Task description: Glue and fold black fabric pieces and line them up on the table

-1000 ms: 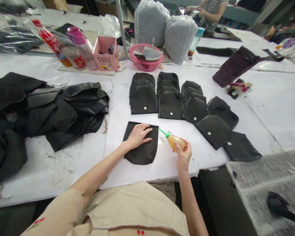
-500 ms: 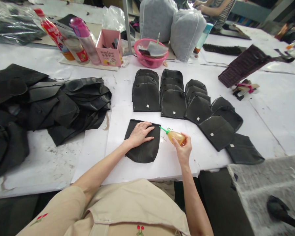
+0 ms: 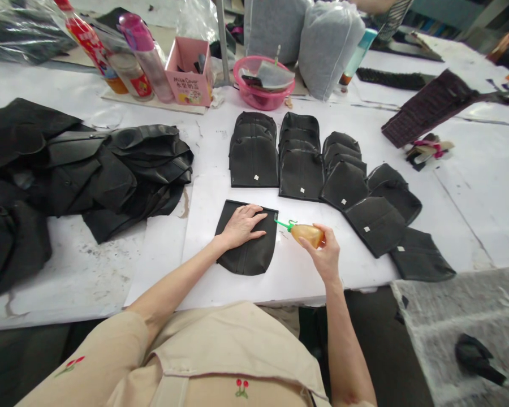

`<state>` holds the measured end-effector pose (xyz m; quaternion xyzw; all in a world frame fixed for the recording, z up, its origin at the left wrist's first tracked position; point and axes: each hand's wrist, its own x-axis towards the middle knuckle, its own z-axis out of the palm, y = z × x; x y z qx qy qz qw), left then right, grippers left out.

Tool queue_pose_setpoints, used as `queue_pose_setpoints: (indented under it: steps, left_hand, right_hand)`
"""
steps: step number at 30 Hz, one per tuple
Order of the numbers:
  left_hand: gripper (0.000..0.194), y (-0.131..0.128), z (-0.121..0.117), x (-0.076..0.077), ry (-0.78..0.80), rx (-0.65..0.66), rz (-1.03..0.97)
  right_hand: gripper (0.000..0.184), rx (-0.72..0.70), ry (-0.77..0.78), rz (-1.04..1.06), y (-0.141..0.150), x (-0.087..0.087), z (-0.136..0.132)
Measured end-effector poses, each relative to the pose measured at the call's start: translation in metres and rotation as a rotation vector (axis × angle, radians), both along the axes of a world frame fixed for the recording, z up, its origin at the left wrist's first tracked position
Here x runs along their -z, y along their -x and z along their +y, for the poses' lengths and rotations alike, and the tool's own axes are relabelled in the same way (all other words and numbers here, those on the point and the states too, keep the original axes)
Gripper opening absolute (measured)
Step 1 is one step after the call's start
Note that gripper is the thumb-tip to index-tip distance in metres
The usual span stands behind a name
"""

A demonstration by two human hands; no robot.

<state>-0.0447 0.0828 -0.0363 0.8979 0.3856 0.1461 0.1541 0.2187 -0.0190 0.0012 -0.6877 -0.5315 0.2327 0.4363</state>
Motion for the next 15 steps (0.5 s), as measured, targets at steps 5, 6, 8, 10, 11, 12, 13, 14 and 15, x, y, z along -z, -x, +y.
queue_pose_setpoints:
  steps: [5, 6, 8, 10, 11, 12, 13, 14, 15]
  left_hand:
    - [0.051, 0.0, 0.0, 0.0, -0.001, 0.004, -0.005]
    - [0.051, 0.001, 0.0, 0.0, -0.002, 0.004, -0.007]
    - [0.051, 0.001, 0.0, 0.0, 0.001, 0.005, -0.011]
    - [0.051, 0.001, 0.0, 0.0, 0.007, 0.004, -0.015]
    - [0.051, 0.001, 0.0, 0.0, 0.01, 0.003, -0.017]
    - [0.051, 0.001, 0.0, 0.0, 0.011, 0.003, -0.018]
    - [0.051, 0.001, 0.0, 0.0, 0.01, 0.002, -0.019]
    - [0.051, 0.001, 0.0, 0.0, 0.008, 0.0, -0.019]
    - [0.051, 0.001, 0.0, 0.001, 0.004, -0.001, -0.021]
  right_hand:
    - [0.054, 0.004, 0.018, 0.015, 0.002, -0.002, -0.01]
    - [0.054, 0.008, 0.023, 0.014, 0.002, -0.002, -0.012]
    - [0.054, 0.014, 0.031, 0.004, 0.002, -0.002, -0.016]
    - [0.054, 0.022, 0.035, -0.006, 0.003, -0.003, -0.02]
    - [0.055, 0.025, 0.036, -0.007, 0.003, -0.003, -0.022]
    - [0.055, 0.029, 0.039, -0.006, 0.003, -0.003, -0.024]
    - [0.056, 0.032, 0.043, -0.003, 0.004, -0.004, -0.026]
    - [0.056, 0.035, 0.046, 0.002, 0.004, -0.004, -0.027]
    - [0.056, 0.038, 0.049, 0.008, 0.004, -0.004, -0.029]
